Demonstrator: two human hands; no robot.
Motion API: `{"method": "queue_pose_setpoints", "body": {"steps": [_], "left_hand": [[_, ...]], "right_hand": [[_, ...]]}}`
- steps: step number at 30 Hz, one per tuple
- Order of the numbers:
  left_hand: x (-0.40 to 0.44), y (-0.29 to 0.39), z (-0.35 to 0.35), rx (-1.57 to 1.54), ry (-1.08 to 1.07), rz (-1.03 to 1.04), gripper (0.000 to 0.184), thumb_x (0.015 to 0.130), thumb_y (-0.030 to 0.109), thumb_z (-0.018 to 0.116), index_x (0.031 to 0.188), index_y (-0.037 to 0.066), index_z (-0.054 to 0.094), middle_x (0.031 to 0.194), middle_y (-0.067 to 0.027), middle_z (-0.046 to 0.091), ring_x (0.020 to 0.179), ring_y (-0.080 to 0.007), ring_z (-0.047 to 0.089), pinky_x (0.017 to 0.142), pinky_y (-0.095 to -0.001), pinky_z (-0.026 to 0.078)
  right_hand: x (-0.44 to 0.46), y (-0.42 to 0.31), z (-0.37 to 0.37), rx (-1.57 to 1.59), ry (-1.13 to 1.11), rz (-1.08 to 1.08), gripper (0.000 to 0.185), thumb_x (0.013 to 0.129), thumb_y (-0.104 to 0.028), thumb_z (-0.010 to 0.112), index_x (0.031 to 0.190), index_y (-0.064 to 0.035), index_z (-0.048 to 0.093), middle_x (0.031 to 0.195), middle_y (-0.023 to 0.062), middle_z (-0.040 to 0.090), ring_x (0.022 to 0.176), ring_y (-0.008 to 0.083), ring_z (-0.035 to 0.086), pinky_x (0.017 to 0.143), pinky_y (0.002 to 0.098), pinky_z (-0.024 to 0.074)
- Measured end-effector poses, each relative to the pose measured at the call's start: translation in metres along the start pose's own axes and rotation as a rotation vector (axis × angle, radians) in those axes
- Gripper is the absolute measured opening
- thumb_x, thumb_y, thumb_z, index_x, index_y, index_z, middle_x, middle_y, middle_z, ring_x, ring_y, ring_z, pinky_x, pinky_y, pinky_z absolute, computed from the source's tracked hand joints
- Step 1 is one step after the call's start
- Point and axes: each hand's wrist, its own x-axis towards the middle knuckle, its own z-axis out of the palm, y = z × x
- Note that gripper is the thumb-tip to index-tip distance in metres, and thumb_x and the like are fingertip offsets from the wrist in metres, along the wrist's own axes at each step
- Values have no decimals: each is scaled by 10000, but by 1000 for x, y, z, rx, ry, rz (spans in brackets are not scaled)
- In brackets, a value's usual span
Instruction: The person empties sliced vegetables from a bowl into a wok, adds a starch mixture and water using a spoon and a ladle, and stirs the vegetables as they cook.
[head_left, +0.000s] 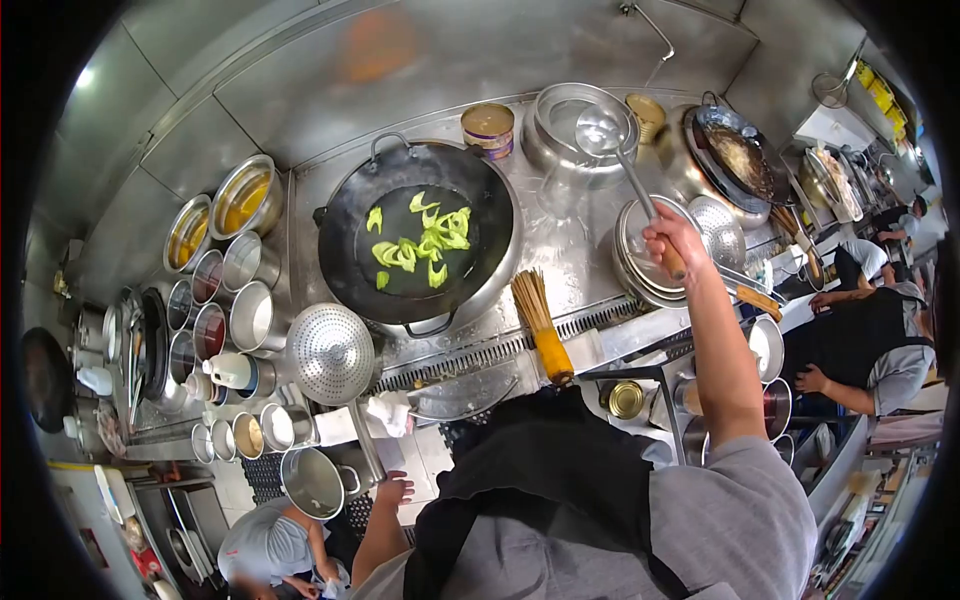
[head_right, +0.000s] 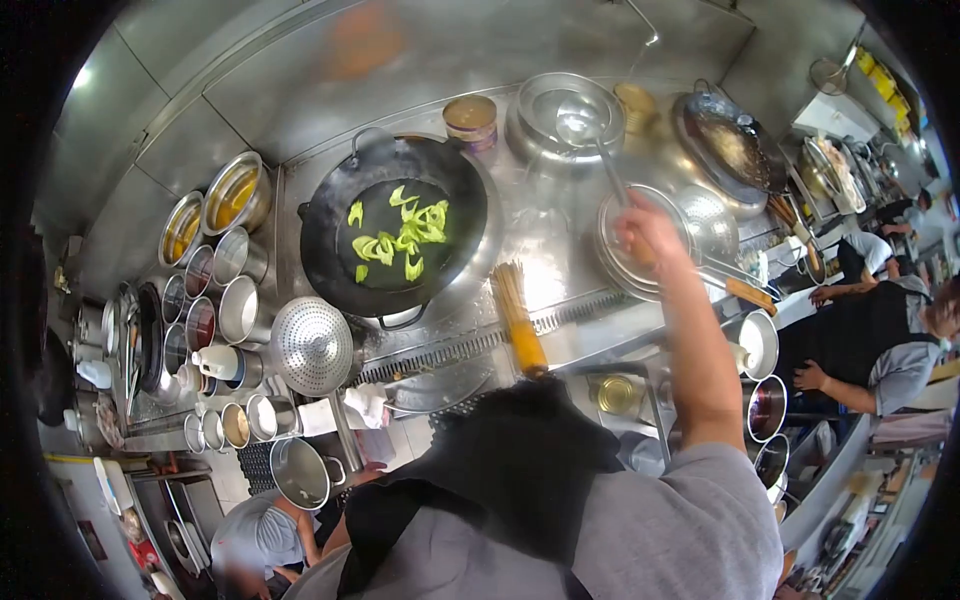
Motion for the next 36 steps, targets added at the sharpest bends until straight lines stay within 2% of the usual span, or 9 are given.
{"method": "queue_pose_setpoints", "body": {"steps": [15, 17, 19, 21, 23, 24, 26, 32, 36], "left_hand": [[-62, -14, 107, 99, 416, -2, 417, 825, -54, 409, 1204, 100, 493, 926, -139, 677, 690, -218, 650, 532, -356, 481], [-71, -22, 123, 38, 420, 38, 401, 837, -53, 412, 1202, 97, 486, 932, -149, 674, 679, -206, 644, 520, -344, 486], [-97, -15, 152, 92, 409, 60, 391, 846, -47, 422, 1205, 95, 481, 934, -157, 670, 669, -205, 639, 502, -350, 484], [-111, -19, 170, 43, 368, 41, 380, 856, -41, 435, 1207, 98, 478, 935, -160, 669, 653, -203, 636, 485, -353, 484], [-110, -39, 173, -112, 302, -24, 368, 869, -34, 453, 1209, 106, 476, 934, -159, 670, 629, -202, 636, 469, -353, 486], [-109, -49, 174, -160, 294, -51, 367, 871, -29, 459, 1211, 109, 476, 931, -154, 672, 633, -204, 640, 471, -353, 489], [-100, -86, 170, -148, 334, -73, 364, 876, -18, 470, 1215, 114, 477, 924, -145, 674, 644, -208, 648, 471, -351, 493], [-135, -83, 132, 47, 470, 48, 349, 876, 22, 500, 1213, 114, 488, 908, -127, 676, 593, -206, 638, 462, -319, 480], [-107, -81, 94, -184, 464, 139, 368, 855, 2, 505, 1207, 110, 496, 915, -142, 677, 585, -199, 630, 453, -312, 468]], "right_hand": [[161, 26, -55, -466, 142, -149, 743, 792, 7, 497, 1467, -74, 198, 714, 69, 527, 534, 160, 521, 443, 300, 449], [208, 47, -56, -874, 127, -380, 684, 789, 12, 488, 1429, -53, 254, 718, 80, 526, 549, 169, 525, 446, 303, 453], [152, 13, 5, -582, 276, -196, 459, 785, 11, 480, 1238, -7, 414, 708, 92, 517, 548, 190, 523, 444, 312, 451], [248, 49, -42, -482, 70, -131, 262, 801, -4, 497, 1051, -33, 423, 689, 80, 503, 539, 175, 514, 441, 293, 437], [267, 40, -46, 60, -209, 48, 102, 818, -19, 513, 864, -58, 431, 671, 68, 489, 530, 161, 506, 438, 273, 423], [264, 27, -34, 443, -4, 154, 105, 834, -26, 517, 803, -68, 425, 651, 41, 457, 535, 134, 499, 464, 247, 421], [254, 17, -27, 804, -194, 145, 122, 836, -27, 515, 774, -63, 416, 664, 30, 452, 554, 115, 496, 496, 236, 432], [221, 17, -17, 1017, -497, 142, 131, 747, -3, 617, 757, -47, 494, 683, 35, 473, 650, 163, 509, 577, 265, 431], [164, 4, -14, 1013, -430, 84, 92, 849, -18, 496, 802, -14, 416, 699, 18, 435, 563, 88, 474, 508, 227, 409]]}}
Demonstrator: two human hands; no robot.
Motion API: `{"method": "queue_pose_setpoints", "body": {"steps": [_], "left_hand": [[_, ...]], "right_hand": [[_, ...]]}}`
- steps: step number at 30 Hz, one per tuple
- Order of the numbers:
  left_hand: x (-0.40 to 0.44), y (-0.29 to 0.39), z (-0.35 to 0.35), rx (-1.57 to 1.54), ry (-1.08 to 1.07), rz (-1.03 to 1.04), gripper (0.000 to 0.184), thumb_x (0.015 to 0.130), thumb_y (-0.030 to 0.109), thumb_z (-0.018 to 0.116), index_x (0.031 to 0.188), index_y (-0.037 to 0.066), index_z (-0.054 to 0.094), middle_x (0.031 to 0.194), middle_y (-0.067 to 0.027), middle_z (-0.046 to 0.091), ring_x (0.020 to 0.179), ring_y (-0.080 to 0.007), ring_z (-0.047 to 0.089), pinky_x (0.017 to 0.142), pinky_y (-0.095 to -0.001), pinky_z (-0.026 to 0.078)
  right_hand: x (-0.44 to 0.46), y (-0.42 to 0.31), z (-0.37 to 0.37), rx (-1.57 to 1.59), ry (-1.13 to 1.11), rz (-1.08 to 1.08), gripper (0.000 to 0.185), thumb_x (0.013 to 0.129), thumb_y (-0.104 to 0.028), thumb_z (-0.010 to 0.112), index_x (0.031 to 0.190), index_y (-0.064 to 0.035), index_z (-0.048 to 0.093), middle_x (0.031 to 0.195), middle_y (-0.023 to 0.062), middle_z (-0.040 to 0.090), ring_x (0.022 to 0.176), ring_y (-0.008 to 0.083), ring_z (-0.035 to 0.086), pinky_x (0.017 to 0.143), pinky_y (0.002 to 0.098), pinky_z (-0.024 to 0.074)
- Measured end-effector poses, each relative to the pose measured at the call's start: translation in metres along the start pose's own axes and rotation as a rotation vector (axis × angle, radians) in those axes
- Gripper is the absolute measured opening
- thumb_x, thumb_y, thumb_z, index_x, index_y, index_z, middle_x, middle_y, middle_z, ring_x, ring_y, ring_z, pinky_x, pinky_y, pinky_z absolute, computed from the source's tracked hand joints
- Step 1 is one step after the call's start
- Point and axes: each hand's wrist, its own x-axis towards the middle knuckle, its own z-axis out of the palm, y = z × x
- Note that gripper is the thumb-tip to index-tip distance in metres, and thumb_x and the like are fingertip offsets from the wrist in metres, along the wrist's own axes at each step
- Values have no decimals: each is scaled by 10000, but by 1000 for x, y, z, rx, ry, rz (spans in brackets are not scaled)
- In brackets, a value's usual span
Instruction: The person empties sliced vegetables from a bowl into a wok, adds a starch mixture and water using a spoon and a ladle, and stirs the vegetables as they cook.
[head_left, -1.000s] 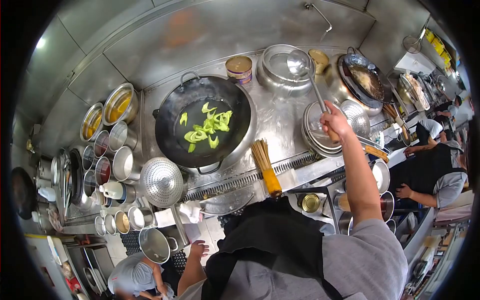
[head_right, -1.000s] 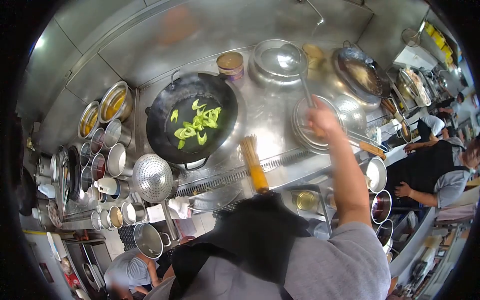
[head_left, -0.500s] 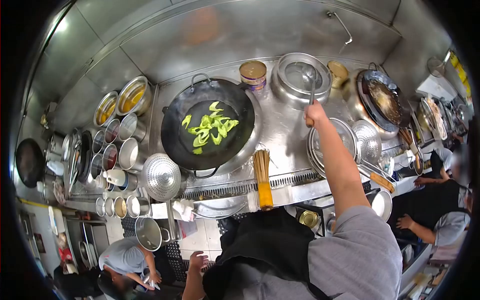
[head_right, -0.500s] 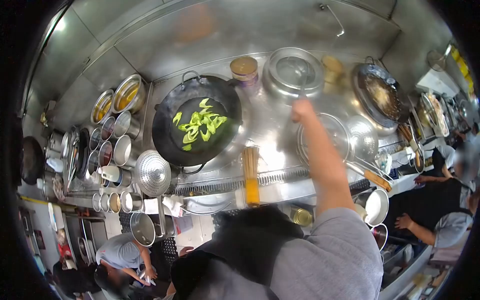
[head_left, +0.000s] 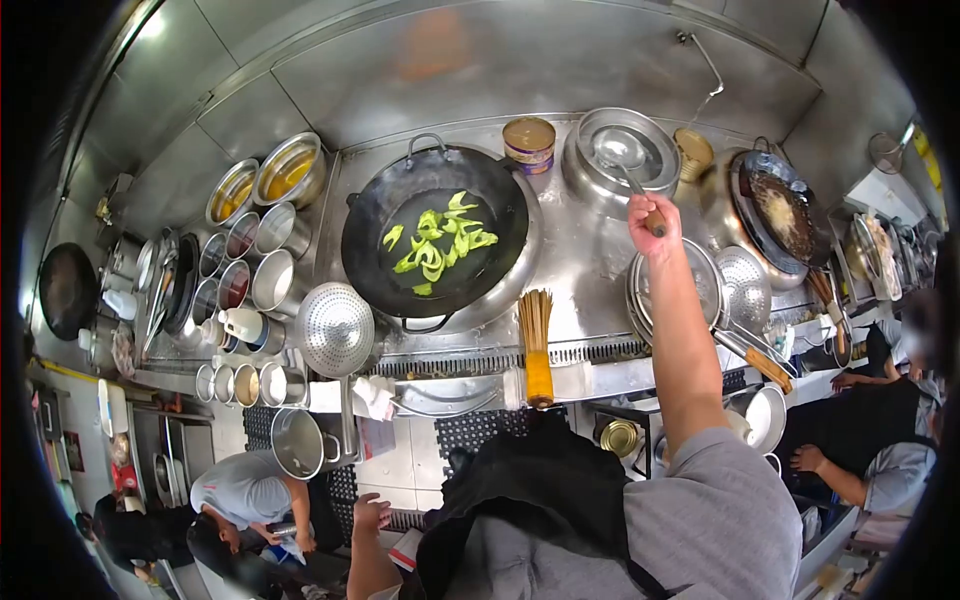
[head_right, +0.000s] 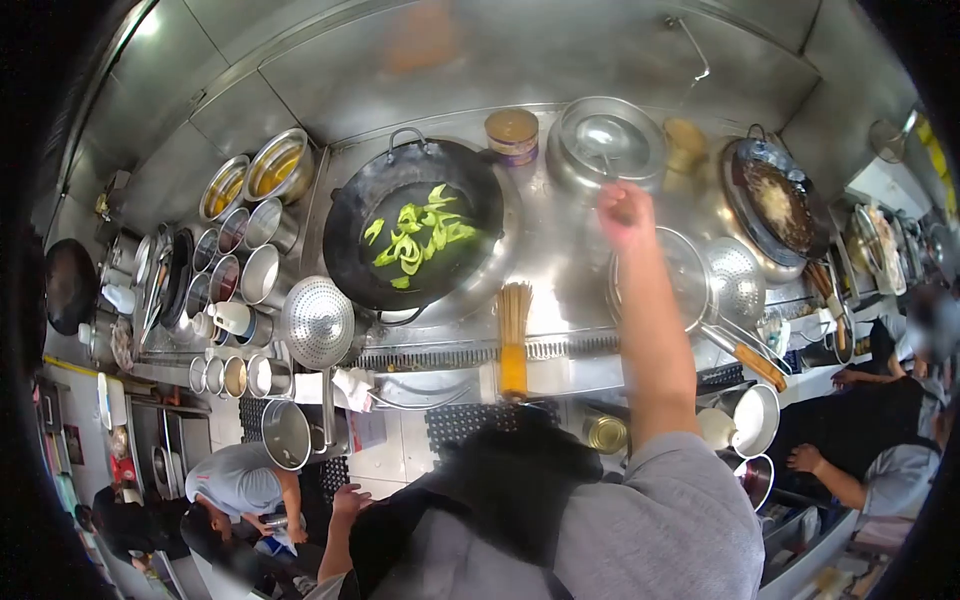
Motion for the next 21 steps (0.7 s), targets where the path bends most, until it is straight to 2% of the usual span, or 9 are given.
{"method": "queue_pose_setpoints", "body": {"steps": [1, 2, 8, 10, 13, 15, 19, 20, 21], "left_hand": [[9, 2, -3, -114, -34, -3, 372, 850, -3, 503, 1204, 109, 498, 915, -146, 677, 589, -197, 630, 451, -310, 465], [2, 22, 15, 150, 65, 27, 375, 841, -25, 488, 1192, 104, 499, 904, -150, 681, 591, -193, 633, 455, -303, 469], [23, 72, 52, 215, -273, 157, 355, 828, -4, 528, 1165, 107, 527, 893, -119, 698, 644, -178, 652, 498, -303, 482], [45, 75, 52, 260, -294, 149, 349, 823, 5, 533, 1156, 108, 536, 886, -117, 699, 643, -180, 653, 504, -312, 482], [71, 61, 48, 333, -385, 120, 355, 824, 15, 529, 1165, 114, 544, 888, -108, 700, 661, -183, 656, 515, -323, 489], [99, 37, 37, 434, -386, 59, 367, 833, 5, 490, 1179, 121, 538, 895, -108, 700, 664, -201, 660, 533, -357, 504], [145, 2, 7, 586, -435, -104, 361, 877, 24, 398, 1195, 135, 528, 948, -139, 695, 709, -242, 672, 556, -427, 517], [149, 1, 6, 598, -420, -105, 356, 884, 29, 387, 1195, 134, 526, 961, -143, 694, 715, -249, 674, 555, -429, 518], [151, -1, 7, 589, -428, -87, 357, 881, 23, 397, 1195, 135, 523, 968, -143, 693, 719, -252, 675, 554, -430, 519]], "right_hand": [[-16, 2, 8, -14, -8, 39, 87, 854, -23, 492, 807, -11, 419, 706, 18, 439, 560, 85, 472, 507, 226, 408], [-30, 6, 14, -27, -15, 79, 84, 859, -28, 489, 813, -7, 422, 713, 19, 444, 557, 82, 471, 507, 225, 407], [-108, 51, 25, -239, 77, 67, 106, 899, -84, 498, 838, -24, 436, 735, 17, 468, 561, 66, 485, 478, 219, 400], [-135, 73, 27, -254, 139, 72, 106, 908, -95, 505, 847, -37, 440, 746, 19, 476, 565, 62, 486, 452, 214, 391], [-181, 119, 44, -289, 256, 84, 72, 905, -69, 495, 933, -106, 440, 781, 30, 478, 553, 68, 476, 440, 206, 382], [-209, 147, 47, -270, 311, 99, 169, 900, -52, 490, 1001, -171, 427, 790, 41, 475, 547, 80, 472, 441, 210, 382], [-253, 175, 29, -662, 503, 61, 222, 878, -24, 517, 995, -178, 409, 757, 41, 465, 537, 98, 471, 425, 223, 374], [-265, 180, 19, -679, 535, 56, 376, 853, -6, 526, 1172, -183, 435, 730, 53, 491, 516, 113, 471, 410, 244, 373], [-276, 182, 6, -906, 545, 84, 454, 831, -33, 548, 1249, -130, 403, 813, 93, 522, 608, 167, 513, 499, 282, 420]]}}
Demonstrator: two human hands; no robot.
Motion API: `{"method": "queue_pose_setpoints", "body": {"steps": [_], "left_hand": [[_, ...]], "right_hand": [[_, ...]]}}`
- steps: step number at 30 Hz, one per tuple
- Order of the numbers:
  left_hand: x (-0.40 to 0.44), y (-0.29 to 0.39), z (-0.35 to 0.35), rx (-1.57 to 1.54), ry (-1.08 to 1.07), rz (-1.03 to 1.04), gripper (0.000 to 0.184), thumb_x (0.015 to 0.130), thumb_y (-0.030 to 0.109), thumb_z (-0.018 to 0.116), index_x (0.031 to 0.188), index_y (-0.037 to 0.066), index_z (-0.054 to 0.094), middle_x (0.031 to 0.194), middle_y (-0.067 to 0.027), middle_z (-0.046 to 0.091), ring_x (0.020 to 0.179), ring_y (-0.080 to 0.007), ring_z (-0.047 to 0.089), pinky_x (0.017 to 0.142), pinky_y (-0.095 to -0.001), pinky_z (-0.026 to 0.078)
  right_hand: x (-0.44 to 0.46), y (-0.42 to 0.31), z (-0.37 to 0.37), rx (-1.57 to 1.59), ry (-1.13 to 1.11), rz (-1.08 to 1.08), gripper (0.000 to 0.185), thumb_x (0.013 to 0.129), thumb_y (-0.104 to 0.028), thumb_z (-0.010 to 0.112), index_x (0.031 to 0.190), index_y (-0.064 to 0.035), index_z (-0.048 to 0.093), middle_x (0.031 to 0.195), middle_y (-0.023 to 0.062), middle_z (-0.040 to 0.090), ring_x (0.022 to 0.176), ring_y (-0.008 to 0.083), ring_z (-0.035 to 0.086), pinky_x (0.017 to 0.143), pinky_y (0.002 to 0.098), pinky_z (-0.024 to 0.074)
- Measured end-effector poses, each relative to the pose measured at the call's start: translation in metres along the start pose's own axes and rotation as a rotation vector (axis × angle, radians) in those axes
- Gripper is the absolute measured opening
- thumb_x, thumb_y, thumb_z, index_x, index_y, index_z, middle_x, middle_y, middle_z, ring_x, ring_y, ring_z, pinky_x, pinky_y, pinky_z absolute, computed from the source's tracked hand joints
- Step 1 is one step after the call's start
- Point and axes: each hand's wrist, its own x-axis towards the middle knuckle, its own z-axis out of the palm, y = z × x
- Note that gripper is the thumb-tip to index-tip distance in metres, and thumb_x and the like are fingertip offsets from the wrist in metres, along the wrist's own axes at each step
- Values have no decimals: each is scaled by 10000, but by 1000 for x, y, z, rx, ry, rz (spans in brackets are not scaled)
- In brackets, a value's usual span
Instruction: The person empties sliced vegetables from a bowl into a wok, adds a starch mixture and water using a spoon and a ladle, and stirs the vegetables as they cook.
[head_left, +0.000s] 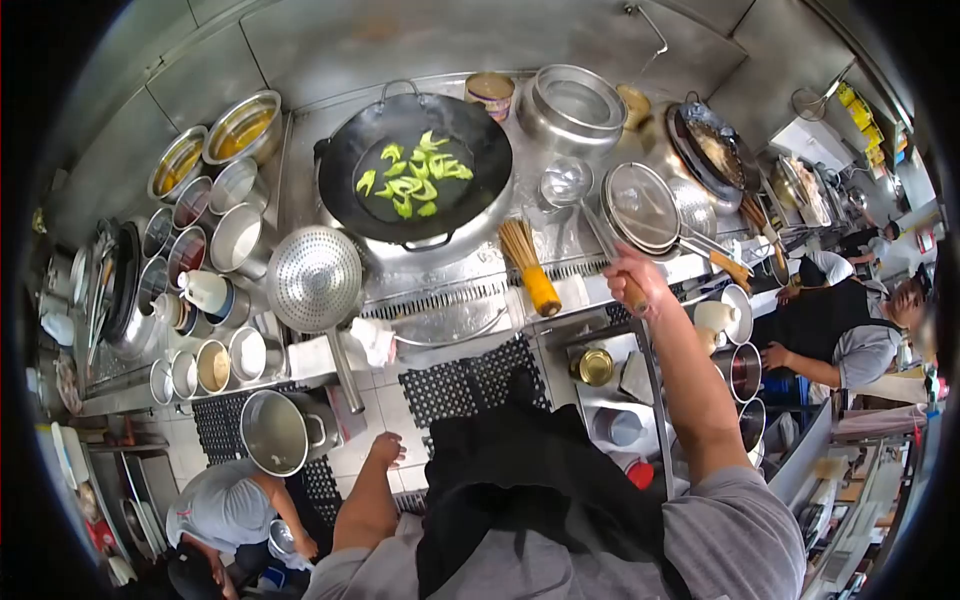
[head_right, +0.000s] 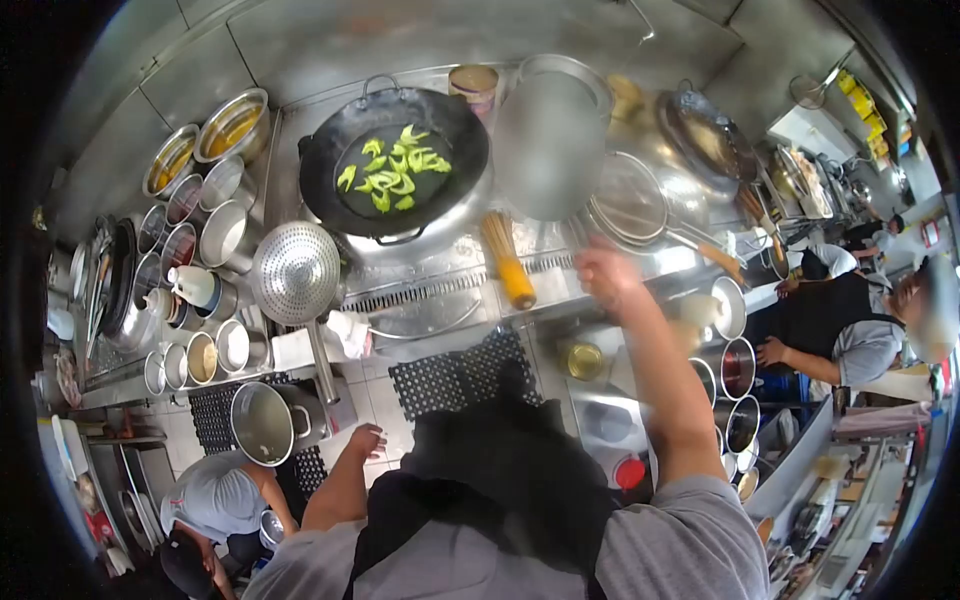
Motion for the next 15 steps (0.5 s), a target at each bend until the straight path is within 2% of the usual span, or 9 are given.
{"method": "queue_pose_setpoints", "body": {"steps": [2, 4, 6, 8, 9, 11, 12, 14, 15], "left_hand": [[-1, 6, 3, 53, 19, 48, 406, 857, -6, 435, 1231, 140, 499, 973, -140, 689, 728, -253, 677, 551, -429, 522], [-1, 25, 4, 28, 74, 66, 449, 840, -17, 460, 1261, 139, 481, 935, -133, 685, 709, -245, 674, 536, -417, 526], [-6, 48, 10, 10, 170, 129, 506, 822, -21, 487, 1300, 139, 449, 890, -126, 675, 680, -238, 665, 515, -402, 529], [-11, 85, 17, 118, 332, 266, 564, 803, -6, 519, 1340, 121, 399, 841, -131, 656, 627, -236, 645, 473, -389, 525], [-8, 98, 19, 232, 418, 344, 593, 794, 8, 537, 1356, 103, 372, 819, -139, 644, 595, -238, 633, 445, -384, 519], [26, 112, 24, -64, 375, 514, 651, 757, 54, 581, 1363, 34, 345, 857, -156, 644, 562, -242, 618, 412, -364, 506], [13, 131, 36, -107, 350, 434, 641, 760, 77, 587, 1362, 73, 368, 861, -124, 623, 604, -234, 615, 457, -376, 509], [-51, 183, 76, -196, 309, 282, 624, 765, 124, 599, 1361, 150, 415, 868, -59, 580, 686, -217, 609, 548, -401, 516], [-49, 191, 89, 41, 255, 214, 515, 766, 140, 600, 1267, 126, 482, 870, -68, 589, 692, -225, 616, 558, -405, 518]], "right_hand": [[-6, 25, -17, -445, 30, -65, 670, 785, -87, 593, 1403, -25, 340, 979, 174, 583, 793, 274, 598, 676, 358, 515], [-10, 57, -30, -972, 44, -193, 777, 795, -81, 567, 1483, -60, 207, 969, 183, 583, 799, 304, 602, 692, 395, 505], [6, 123, -54, -1342, 156, -662, 819, 790, -78, 565, 1502, -111, 161, 814, 179, 635, 662, 320, 628, 624, 426, 505], [-24, 141, -29, -1347, 198, -434, 851, 799, -113, 569, 1512, -162, 106, 933, 284, 644, 832, 469, 618, 781, 508, 477], [-35, 142, -15, -1418, 221, -210, 881, 801, -118, 560, 1514, -170, 45, 873, 287, 639, 793, 453, 623, 746, 519, 481], [-43, 159, -18, -1482, 199, -283, 900, 804, -102, 547, 1513, -181, -1, 828, 285, 635, 766, 428, 631, 708, 523, 483], [-44, 158, -17, -1524, 186, -133, 884, 816, -67, 517, 1517, -194, -5, 901, 288, 627, 824, 417, 624, 749, 520, 478], [-40, 167, -40, -1561, 140, -138, 888, 811, -63, 522, 1517, -187, -2, 884, 284, 629, 812, 418, 625, 745, 525, 476], [-36, 170, -50, -1578, 114, -147, 890, 809, -61, 524, 1517, -184, 0, 876, 281, 630, 807, 419, 625, 742, 527, 475]]}}
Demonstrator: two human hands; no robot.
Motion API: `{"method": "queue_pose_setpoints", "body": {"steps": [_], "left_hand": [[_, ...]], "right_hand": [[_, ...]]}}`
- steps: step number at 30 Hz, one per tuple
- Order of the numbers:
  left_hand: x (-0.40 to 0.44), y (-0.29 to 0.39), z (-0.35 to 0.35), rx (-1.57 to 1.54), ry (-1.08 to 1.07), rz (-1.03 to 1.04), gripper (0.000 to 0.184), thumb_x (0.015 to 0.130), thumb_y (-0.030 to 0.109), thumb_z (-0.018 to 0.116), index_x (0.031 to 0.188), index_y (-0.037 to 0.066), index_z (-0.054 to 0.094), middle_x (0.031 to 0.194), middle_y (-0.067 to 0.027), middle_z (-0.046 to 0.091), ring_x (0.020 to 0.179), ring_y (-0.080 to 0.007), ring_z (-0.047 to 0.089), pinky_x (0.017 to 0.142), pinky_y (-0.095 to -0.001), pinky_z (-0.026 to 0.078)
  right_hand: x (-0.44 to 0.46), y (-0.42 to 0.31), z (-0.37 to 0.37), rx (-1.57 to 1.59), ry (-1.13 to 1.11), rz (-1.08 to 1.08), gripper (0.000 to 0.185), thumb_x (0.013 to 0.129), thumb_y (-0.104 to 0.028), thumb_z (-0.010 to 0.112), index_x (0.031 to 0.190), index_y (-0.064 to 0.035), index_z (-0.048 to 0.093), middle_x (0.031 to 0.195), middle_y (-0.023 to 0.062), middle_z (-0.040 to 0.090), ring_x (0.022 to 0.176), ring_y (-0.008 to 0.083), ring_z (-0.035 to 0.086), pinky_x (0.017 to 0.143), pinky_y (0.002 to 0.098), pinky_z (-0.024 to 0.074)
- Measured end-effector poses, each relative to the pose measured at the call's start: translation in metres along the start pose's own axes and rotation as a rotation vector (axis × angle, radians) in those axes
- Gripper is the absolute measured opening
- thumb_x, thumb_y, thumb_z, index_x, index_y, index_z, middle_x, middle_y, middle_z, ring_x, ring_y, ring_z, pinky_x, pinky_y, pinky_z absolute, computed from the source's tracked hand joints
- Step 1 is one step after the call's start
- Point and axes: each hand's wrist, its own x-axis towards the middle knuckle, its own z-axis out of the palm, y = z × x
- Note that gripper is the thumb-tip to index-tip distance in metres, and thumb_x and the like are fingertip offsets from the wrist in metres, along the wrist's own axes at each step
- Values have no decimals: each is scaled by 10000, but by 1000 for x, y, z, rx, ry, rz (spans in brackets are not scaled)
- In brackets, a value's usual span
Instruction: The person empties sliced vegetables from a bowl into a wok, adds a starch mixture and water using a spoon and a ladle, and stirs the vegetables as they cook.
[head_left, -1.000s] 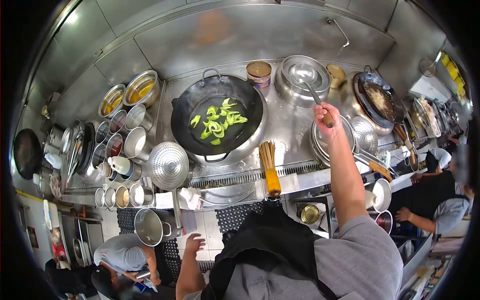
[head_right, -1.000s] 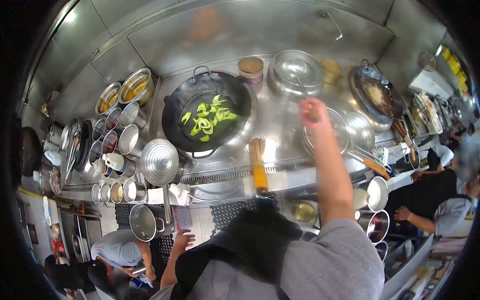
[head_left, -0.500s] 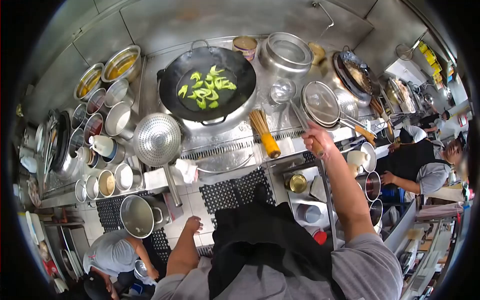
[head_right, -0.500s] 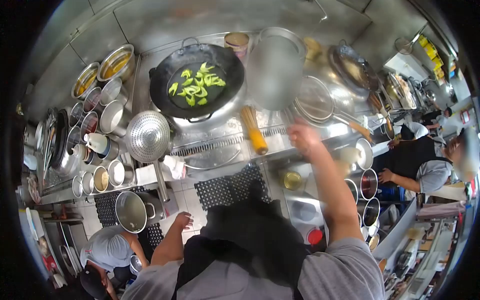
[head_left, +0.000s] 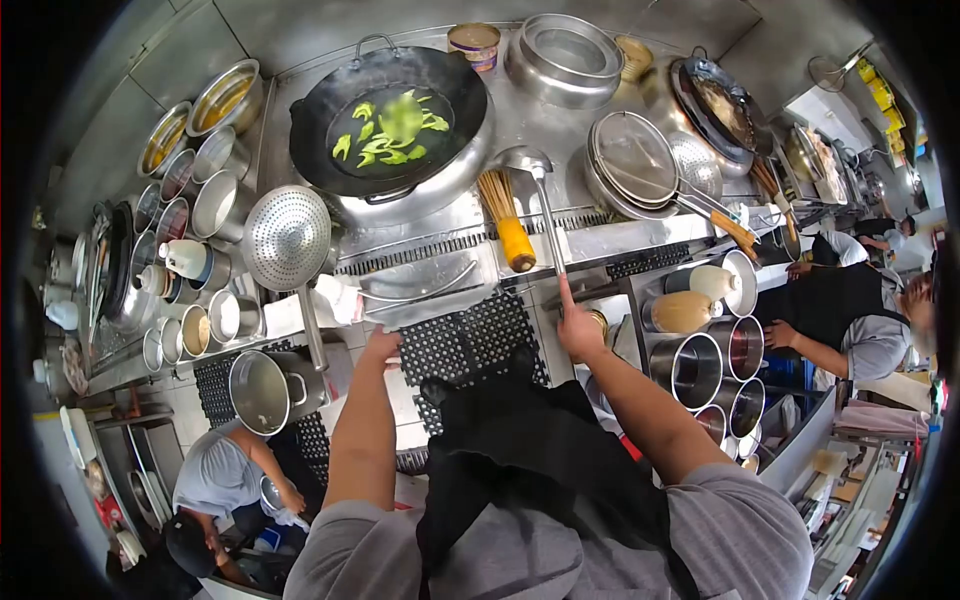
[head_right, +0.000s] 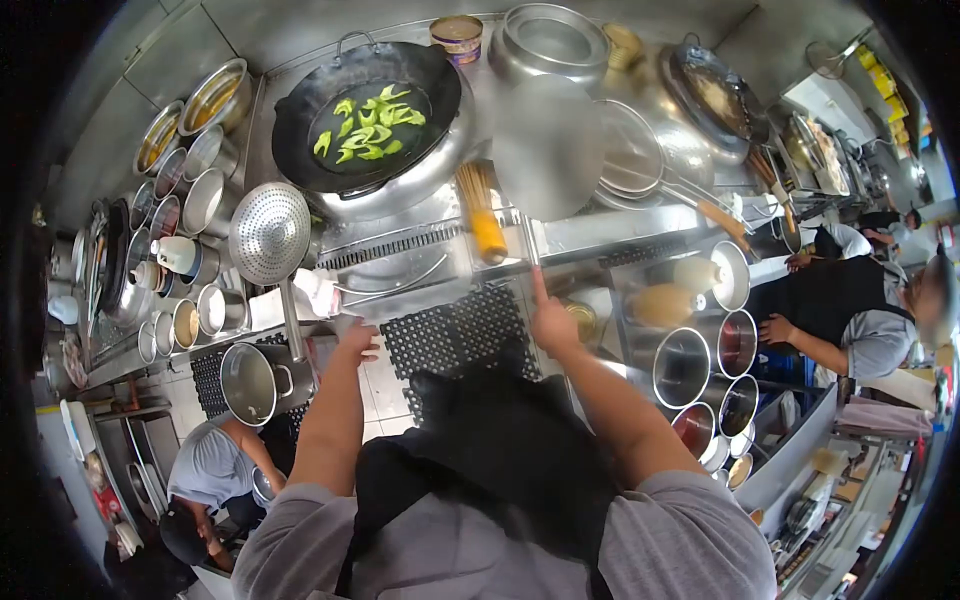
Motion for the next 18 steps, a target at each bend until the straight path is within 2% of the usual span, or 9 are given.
{"method": "queue_pose_setpoints", "body": {"steps": [2, 5, 6, 7, 9, 11, 14, 16, 18], "left_hand": [[-1, 12, 25, 467, -160, -83, 326, 768, 172, 603, 1080, 80, 617, 876, -85, 607, 703, -239, 631, 579, -411, 523], [-22, 26, 108, 787, -318, 608, 355, 753, 312, 581, 860, -11, 683, 995, -250, 649, 935, -395, 627, 802, -461, 503], [-9, 32, 140, 1047, -315, 1022, 359, 764, 282, 607, 983, 3, 662, 1008, -223, 651, 959, -380, 614, 831, -454, 491], [-89, 81, 158, 506, -52, 846, 458, 786, 271, 637, 1150, 3, 569, 1023, -208, 621, 982, -379, 590, 846, -443, 480], [-136, 143, 189, 391, 238, 908, 643, 773, 248, 708, 1307, 58, 406, 1145, -223, 492, 1005, -396, 555, 876, -446, 477], [-133, 181, 209, 272, 483, 1033, 693, 741, 248, 741, 1327, 102, 401, 1207, -225, 462, 1023, -400, 550, 889, -441, 476], [-107, 214, 227, 420, 503, 749, 773, 709, 237, 747, 1374, 126, 367, 1266, -209, 418, 1075, -412, 530, 906, -434, 470], [-79, 212, 233, 426, 468, 730, 768, 695, 231, 731, 1377, 122, 396, 1198, -227, 487, 1038, -416, 558, 886, -437, 480], [-64, 220, 227, 378, 453, 743, 732, 688, 230, 707, 1361, 113, 442, 1109, -242, 558, 985, -413, 590, 860, -439, 491]], "right_hand": [[5, 16, -3, 83, 62, -60, 883, 809, -77, 532, 1512, -163, 4, 897, 278, 633, 778, 427, 624, 713, 521, 480], [21, 41, -4, 252, 151, -75, 924, 813, -128, 562, 1505, -177, -48, 998, 270, 634, 759, 447, 623, 692, 522, 487], [18, 32, -28, 253, 35, 48, 862, 808, -146, 586, 1495, -139, 65, 1042, 289, 615, 821, 455, 616, 739, 518, 485], [25, 41, -26, 252, 64, -7, 774, 799, -149, 596, 1442, -93, 169, 1045, 294, 609, 862, 455, 611, 768, 503, 481], [46, 52, -29, 335, 82, -45, 633, 783, -149, 608, 1328, -20, 313, 1035, 303, 602, 926, 457, 600, 810, 479, 473], [79, 43, -45, 503, 62, -8, 520, 770, -144, 612, 1207, 33, 391, 1010, 309, 602, 973, 459, 590, 836, 462, 464], [134, 19, -47, 576, 106, -19, 463, 756, -122, 596, 1132, 73, 408, 977, 326, 593, 980, 447, 601, 843, 451, 466], [171, 10, -32, 647, 79, 63, 482, 768, -132, 589, 1159, 67, 389, 961, 319, 612, 944, 445, 616, 834, 459, 482], [196, 14, 1, 574, 278, 6, 457, 783, -135, 576, 1154, 51, 387, 869, 285, 642, 838, 423, 647, 769, 448, 507]]}}
